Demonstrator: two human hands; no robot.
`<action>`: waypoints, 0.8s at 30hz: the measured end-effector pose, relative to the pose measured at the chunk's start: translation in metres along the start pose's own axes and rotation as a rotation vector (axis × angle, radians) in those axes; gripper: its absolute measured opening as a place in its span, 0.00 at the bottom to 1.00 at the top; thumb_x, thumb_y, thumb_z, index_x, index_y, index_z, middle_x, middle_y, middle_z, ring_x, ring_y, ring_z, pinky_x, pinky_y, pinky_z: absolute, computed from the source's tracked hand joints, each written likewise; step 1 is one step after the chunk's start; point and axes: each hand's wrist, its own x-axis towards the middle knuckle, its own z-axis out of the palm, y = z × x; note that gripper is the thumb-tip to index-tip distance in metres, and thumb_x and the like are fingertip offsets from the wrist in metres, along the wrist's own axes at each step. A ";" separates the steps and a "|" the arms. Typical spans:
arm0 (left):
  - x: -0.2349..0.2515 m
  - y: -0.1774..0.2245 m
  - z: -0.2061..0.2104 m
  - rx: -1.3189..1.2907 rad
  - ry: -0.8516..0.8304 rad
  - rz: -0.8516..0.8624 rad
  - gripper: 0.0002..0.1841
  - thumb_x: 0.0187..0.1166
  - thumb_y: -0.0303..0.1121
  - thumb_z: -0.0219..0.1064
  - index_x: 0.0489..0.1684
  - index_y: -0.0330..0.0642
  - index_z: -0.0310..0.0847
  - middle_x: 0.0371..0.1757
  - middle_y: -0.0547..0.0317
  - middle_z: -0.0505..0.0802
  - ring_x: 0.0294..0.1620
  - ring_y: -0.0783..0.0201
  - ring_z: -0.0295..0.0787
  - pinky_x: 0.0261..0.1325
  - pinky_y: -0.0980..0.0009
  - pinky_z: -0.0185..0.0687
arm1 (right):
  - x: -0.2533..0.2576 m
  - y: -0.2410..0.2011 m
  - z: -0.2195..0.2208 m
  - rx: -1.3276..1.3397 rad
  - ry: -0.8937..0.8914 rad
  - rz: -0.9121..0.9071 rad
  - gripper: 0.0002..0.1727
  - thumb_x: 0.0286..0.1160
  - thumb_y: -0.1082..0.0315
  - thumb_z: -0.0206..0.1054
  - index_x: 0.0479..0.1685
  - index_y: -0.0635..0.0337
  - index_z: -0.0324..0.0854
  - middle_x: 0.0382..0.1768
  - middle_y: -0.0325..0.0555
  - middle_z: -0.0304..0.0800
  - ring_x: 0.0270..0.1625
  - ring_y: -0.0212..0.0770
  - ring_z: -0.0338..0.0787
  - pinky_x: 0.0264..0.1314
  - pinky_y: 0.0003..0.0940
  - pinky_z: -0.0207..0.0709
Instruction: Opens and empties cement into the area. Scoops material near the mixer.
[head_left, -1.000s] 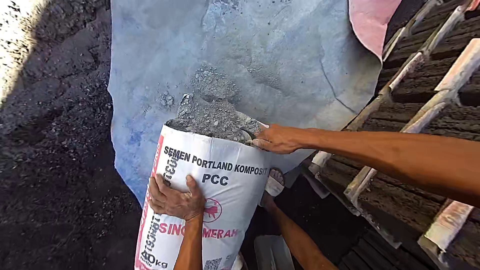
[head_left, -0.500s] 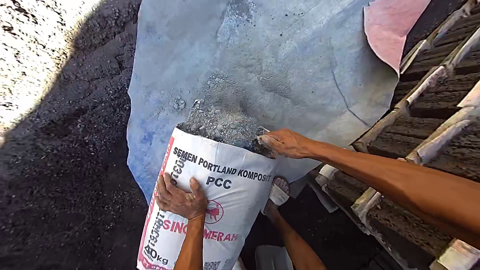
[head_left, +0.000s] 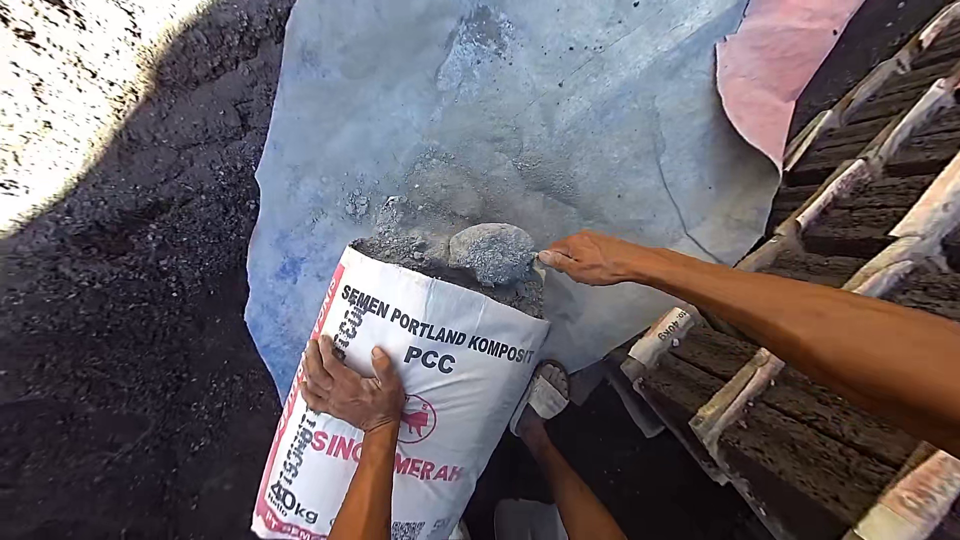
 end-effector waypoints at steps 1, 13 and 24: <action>0.000 0.000 0.000 -0.003 0.005 0.004 0.51 0.73 0.72 0.39 0.83 0.37 0.70 0.84 0.41 0.76 0.88 0.45 0.66 0.87 0.40 0.45 | 0.016 -0.003 0.001 -0.042 -0.025 -0.057 0.29 0.94 0.49 0.45 0.24 0.53 0.79 0.16 0.41 0.76 0.22 0.41 0.81 0.28 0.44 0.73; 0.000 -0.002 0.003 0.015 0.022 -0.009 0.52 0.73 0.75 0.36 0.83 0.39 0.71 0.85 0.43 0.76 0.88 0.46 0.66 0.88 0.40 0.44 | 0.045 -0.009 0.049 0.164 -0.039 -0.195 0.31 0.93 0.44 0.42 0.28 0.53 0.79 0.17 0.38 0.78 0.20 0.35 0.81 0.27 0.38 0.76; 0.002 -0.003 -0.009 -0.003 -0.048 -0.046 0.52 0.69 0.77 0.40 0.87 0.45 0.68 0.86 0.43 0.74 0.90 0.41 0.62 0.87 0.32 0.40 | -0.084 -0.081 -0.011 0.329 0.257 0.049 0.29 0.94 0.45 0.43 0.35 0.55 0.80 0.16 0.40 0.80 0.14 0.35 0.79 0.17 0.29 0.75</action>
